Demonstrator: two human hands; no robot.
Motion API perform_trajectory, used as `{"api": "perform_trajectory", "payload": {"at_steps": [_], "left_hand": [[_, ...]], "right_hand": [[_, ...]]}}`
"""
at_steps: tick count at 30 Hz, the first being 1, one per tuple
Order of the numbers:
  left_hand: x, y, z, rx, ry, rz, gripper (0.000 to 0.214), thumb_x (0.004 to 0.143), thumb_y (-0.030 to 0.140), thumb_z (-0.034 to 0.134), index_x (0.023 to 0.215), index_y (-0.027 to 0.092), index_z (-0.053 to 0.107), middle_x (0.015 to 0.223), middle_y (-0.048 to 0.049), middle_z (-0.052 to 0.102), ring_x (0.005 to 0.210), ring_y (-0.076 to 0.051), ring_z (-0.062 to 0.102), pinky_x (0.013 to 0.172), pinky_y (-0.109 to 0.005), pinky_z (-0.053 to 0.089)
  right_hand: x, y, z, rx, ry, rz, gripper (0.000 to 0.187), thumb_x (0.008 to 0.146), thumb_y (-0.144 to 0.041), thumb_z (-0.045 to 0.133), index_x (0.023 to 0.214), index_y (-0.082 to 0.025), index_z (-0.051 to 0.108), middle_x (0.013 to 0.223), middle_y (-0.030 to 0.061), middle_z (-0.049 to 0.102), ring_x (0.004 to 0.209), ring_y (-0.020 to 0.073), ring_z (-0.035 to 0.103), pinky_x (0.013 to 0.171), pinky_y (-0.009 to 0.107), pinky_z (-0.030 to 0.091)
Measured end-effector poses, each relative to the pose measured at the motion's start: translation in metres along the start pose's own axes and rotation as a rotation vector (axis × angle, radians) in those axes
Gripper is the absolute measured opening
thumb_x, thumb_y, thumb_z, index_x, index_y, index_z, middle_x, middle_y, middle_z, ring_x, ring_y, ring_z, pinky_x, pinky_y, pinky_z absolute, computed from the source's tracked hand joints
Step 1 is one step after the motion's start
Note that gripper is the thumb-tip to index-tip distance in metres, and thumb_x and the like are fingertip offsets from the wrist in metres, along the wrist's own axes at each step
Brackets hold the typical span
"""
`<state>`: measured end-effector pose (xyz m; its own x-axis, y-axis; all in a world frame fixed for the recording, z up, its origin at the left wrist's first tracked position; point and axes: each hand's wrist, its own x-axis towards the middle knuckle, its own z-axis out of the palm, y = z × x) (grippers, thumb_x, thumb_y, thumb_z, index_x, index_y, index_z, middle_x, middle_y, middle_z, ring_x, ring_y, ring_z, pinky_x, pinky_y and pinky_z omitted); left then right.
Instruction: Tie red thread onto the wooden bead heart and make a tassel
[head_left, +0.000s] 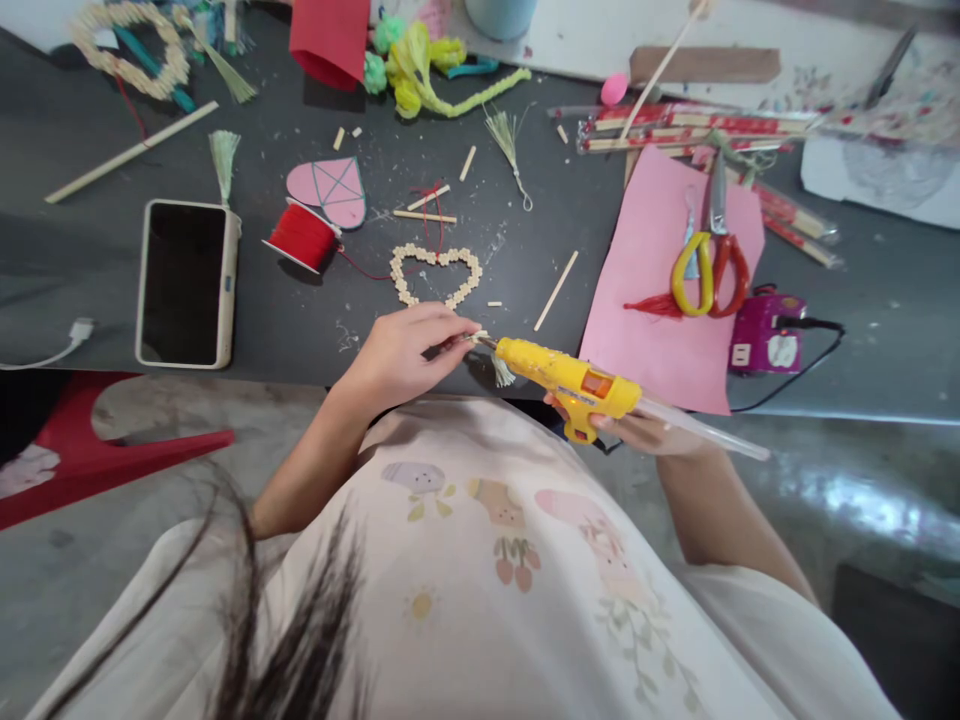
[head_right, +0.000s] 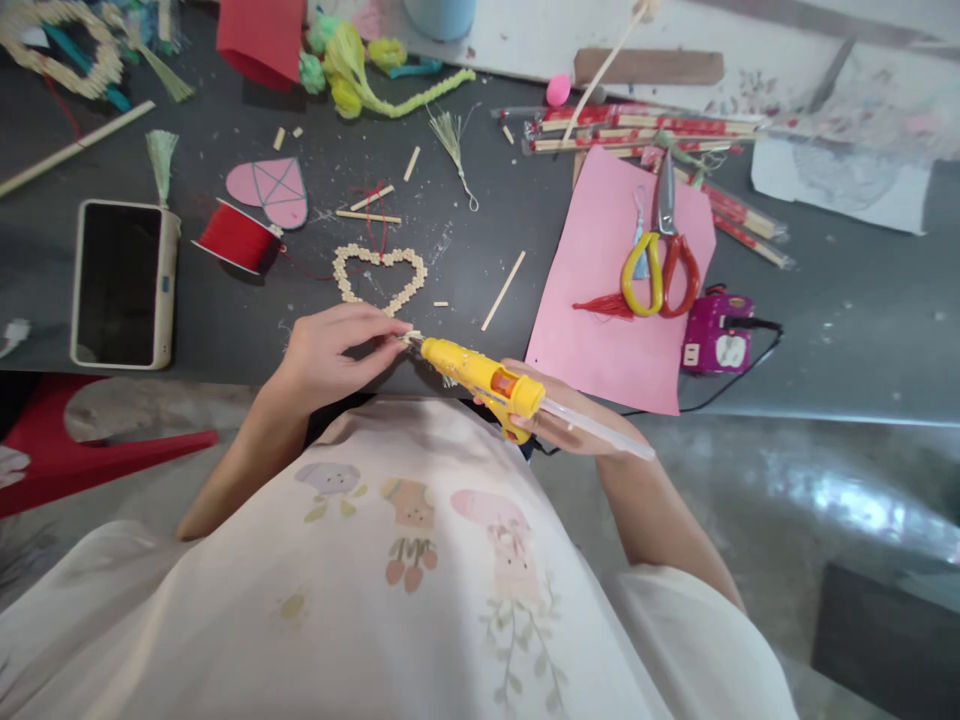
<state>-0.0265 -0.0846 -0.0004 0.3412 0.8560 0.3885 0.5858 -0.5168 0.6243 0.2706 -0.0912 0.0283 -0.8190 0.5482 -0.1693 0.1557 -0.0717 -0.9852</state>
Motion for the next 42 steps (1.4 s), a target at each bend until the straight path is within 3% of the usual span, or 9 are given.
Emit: {"api": "perform_trajectory", "payload": {"at_steps": [7,19,24,28,32,38,42], "left_hand": [[0.0,0.001,-0.002,0.019,-0.024,-0.012,0.016,0.085,0.018,0.06,0.096,0.018,0.073,0.084,-0.0006,0.072,0.074,-0.009,0.066,0.068,-0.017,0.051],[-0.001,0.002,-0.003,0.042,-0.059,-0.058,0.02,0.088,0.022,0.057,0.098,0.02,0.074,0.086,-0.002,0.073,0.078,-0.011,0.066,0.07,-0.019,0.051],[-0.002,0.002,-0.003,0.035,-0.04,-0.053,0.019,0.087,0.022,0.058,0.098,0.02,0.073,0.085,-0.0014,0.073,0.077,-0.01,0.066,0.069,-0.019,0.051],[-0.001,0.003,-0.003,0.014,-0.028,-0.038,0.017,0.087,0.02,0.059,0.096,0.019,0.073,0.084,-0.0012,0.072,0.075,-0.009,0.065,0.069,-0.018,0.05],[0.001,0.004,-0.003,0.013,-0.019,-0.024,0.016,0.086,0.019,0.06,0.096,0.018,0.073,0.085,-0.0012,0.073,0.076,-0.009,0.066,0.069,-0.017,0.05],[0.0,0.004,-0.004,0.027,-0.017,-0.032,0.017,0.086,0.019,0.06,0.096,0.019,0.074,0.084,-0.0011,0.073,0.076,-0.009,0.066,0.069,-0.018,0.051],[-0.002,0.004,-0.004,0.034,-0.017,-0.057,0.018,0.086,0.021,0.06,0.097,0.02,0.074,0.085,-0.0013,0.073,0.077,-0.01,0.067,0.071,-0.019,0.052]], "right_hand": [[0.001,0.0,0.0,-0.023,0.016,0.032,0.026,0.095,-0.03,0.049,0.117,-0.028,0.063,0.102,0.0018,0.069,0.072,0.0111,0.062,0.066,0.02,0.052],[0.001,-0.009,0.002,-0.034,0.02,0.156,0.036,0.095,-0.046,0.045,0.114,-0.023,0.065,0.101,0.0058,0.069,0.07,0.015,0.063,0.066,0.026,0.054],[0.001,-0.009,0.0,-0.093,0.039,0.158,0.035,0.092,-0.049,0.05,0.107,-0.023,0.067,0.099,0.0066,0.07,0.089,0.0196,0.065,0.085,0.031,0.055],[0.001,-0.007,0.0,-0.033,0.036,0.123,0.039,0.095,-0.047,0.045,0.122,-0.023,0.059,0.107,0.0088,0.067,0.077,0.0161,0.063,0.069,0.029,0.056],[0.002,-0.006,0.0,0.006,0.012,0.128,0.049,0.094,-0.047,0.047,0.137,-0.023,0.047,0.113,0.0102,0.065,0.076,0.0156,0.063,0.065,0.028,0.055],[0.001,-0.005,-0.001,0.038,0.011,0.128,0.045,0.094,-0.046,0.047,0.135,-0.028,0.05,0.119,0.0088,0.063,0.068,0.0126,0.061,0.061,0.027,0.053],[-0.003,-0.002,-0.002,0.003,0.026,0.103,0.043,0.095,-0.042,0.047,0.135,-0.027,0.05,0.121,0.0087,0.061,0.078,0.0146,0.063,0.066,0.028,0.056]]}}
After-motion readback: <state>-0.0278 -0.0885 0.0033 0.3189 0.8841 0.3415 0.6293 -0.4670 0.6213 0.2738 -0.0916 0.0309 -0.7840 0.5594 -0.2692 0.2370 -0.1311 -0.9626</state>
